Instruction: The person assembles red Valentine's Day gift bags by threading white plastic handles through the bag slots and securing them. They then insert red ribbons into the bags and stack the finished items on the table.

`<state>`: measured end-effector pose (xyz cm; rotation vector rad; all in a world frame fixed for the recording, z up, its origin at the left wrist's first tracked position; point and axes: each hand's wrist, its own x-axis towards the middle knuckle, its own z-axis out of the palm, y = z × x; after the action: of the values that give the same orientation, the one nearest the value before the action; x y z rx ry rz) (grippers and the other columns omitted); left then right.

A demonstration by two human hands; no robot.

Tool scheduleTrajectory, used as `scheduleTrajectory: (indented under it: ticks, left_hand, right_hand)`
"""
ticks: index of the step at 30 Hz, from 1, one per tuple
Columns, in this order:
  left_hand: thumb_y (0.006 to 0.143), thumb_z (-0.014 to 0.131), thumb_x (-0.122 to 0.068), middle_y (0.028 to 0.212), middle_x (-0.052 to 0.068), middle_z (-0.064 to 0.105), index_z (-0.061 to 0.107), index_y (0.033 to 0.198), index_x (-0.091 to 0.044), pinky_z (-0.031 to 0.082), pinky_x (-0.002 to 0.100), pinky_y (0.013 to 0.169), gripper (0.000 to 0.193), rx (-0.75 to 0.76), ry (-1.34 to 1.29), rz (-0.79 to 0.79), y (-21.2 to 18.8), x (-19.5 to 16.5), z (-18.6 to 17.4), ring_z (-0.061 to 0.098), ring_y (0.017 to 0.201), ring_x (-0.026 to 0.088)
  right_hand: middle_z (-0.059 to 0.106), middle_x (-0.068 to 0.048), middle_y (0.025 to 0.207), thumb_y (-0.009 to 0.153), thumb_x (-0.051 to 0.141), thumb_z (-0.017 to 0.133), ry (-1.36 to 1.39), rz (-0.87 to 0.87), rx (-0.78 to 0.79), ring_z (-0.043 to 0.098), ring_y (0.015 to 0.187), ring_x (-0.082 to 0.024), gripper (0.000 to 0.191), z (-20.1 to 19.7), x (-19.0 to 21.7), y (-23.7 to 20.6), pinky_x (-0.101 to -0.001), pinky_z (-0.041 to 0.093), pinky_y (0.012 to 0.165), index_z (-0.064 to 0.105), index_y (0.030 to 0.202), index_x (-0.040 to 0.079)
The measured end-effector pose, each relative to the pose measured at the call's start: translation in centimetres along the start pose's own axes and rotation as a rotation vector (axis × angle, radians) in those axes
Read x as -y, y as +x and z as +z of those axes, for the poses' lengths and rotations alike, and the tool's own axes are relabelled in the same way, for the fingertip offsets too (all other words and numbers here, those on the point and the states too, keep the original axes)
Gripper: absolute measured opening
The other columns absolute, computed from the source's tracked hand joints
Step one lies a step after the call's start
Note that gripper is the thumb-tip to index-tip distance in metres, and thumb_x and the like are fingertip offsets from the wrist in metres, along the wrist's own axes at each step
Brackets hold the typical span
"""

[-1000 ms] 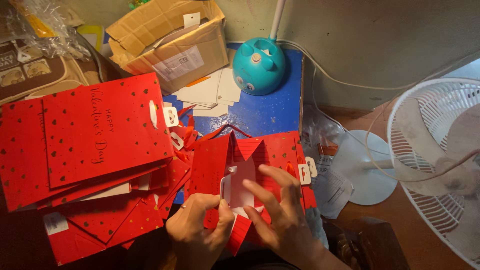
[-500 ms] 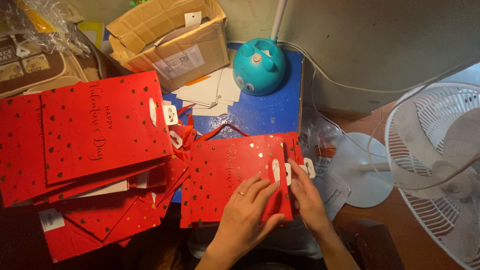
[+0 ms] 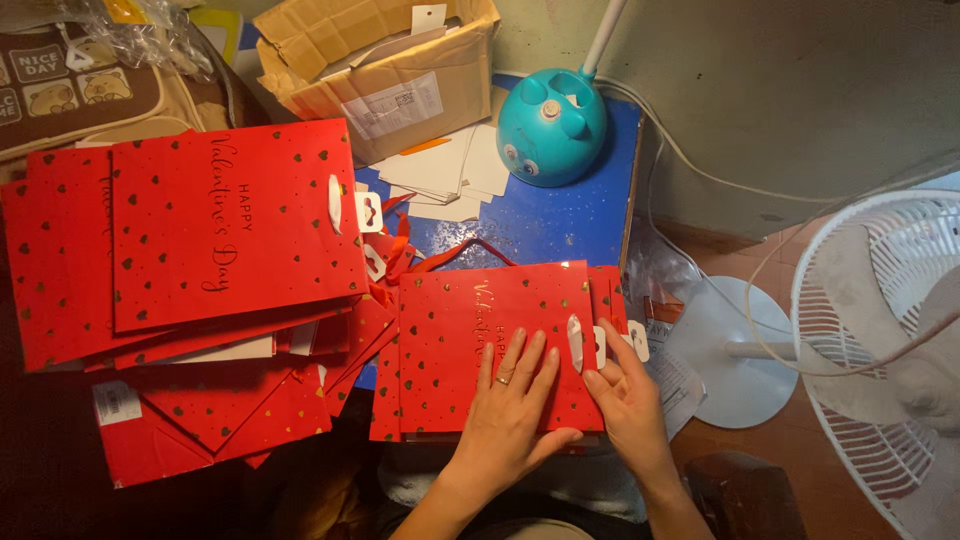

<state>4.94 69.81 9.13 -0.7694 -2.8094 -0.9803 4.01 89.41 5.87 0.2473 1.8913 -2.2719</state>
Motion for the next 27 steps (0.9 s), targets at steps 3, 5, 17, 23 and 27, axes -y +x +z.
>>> scheduleTrajectory:
  ticks: [3, 5, 17, 23, 27]
  left_hand:
    - [0.084, 0.077, -0.053, 0.159, 0.027, 0.035, 0.043, 0.149, 0.005, 0.017, 0.063, 0.120, 0.093, 0.001, -0.007, 0.001, 0.0, 0.2, 0.4, 0.027, 0.152, 0.045]
    - [0.084, 0.077, -0.053, 0.159, 0.027, 0.035, 0.042, 0.150, 0.005, 0.017, 0.064, 0.120, 0.095, 0.006, 0.006, 0.002, 0.1, 0.2, 0.7, 0.027, 0.151, 0.045]
    - [0.070, 0.083, -0.055, 0.156, 0.027, 0.034, 0.039, 0.150, 0.002, 0.014, 0.067, 0.116, 0.107, 0.112, 0.095, -0.001, 0.7, -1.7, 2.0, 0.023, 0.149, 0.046]
    - [0.072, 0.083, -0.055, 0.155, 0.026, 0.036, 0.041, 0.150, 0.000, 0.017, 0.068, 0.116, 0.104, 0.092, 0.122, 0.010, 0.9, -2.2, 2.5, 0.023, 0.149, 0.046]
    - [0.067, 0.087, -0.048, 0.151, 0.028, 0.038, 0.044, 0.146, 0.003, 0.018, 0.069, 0.112, 0.103, 0.095, 0.099, 0.003, 1.0, -2.0, 2.4, 0.027, 0.145, 0.049]
  right_hand:
    - [0.068, -0.024, 0.123, 0.098, -0.003, 0.052, -0.017, -0.051, 0.003, 0.067, 0.109, -0.018, 0.067, 0.2, 0.4, 0.0, -0.0327, 0.056, 0.092, 0.029, 0.161, -0.002]
    - [0.065, -0.020, 0.136, 0.096, 0.000, 0.050, -0.055, -0.062, -0.018, 0.067, 0.115, -0.016, 0.065, 0.3, 0.9, -0.3, -0.0318, 0.056, 0.093, 0.028, 0.157, -0.001]
    - [0.065, -0.015, 0.136, 0.091, 0.012, 0.065, -1.052, -0.398, -0.229, 0.054, 0.132, -0.031, 0.040, -0.6, 3.8, -1.8, -0.0419, 0.044, 0.110, 0.065, 0.130, 0.002]
    - [0.047, -0.026, 0.151, 0.090, 0.017, 0.068, -1.082, -0.383, -0.115, 0.040, 0.142, -0.040, 0.060, -0.9, 3.5, -2.6, -0.0493, 0.035, 0.114, 0.050, 0.145, 0.003]
    - [0.040, -0.031, 0.154, 0.089, 0.019, 0.068, -1.058, -0.410, -0.218, 0.035, 0.144, -0.044, 0.069, -1.9, 2.6, -2.8, -0.0517, 0.031, 0.114, 0.042, 0.150, 0.002]
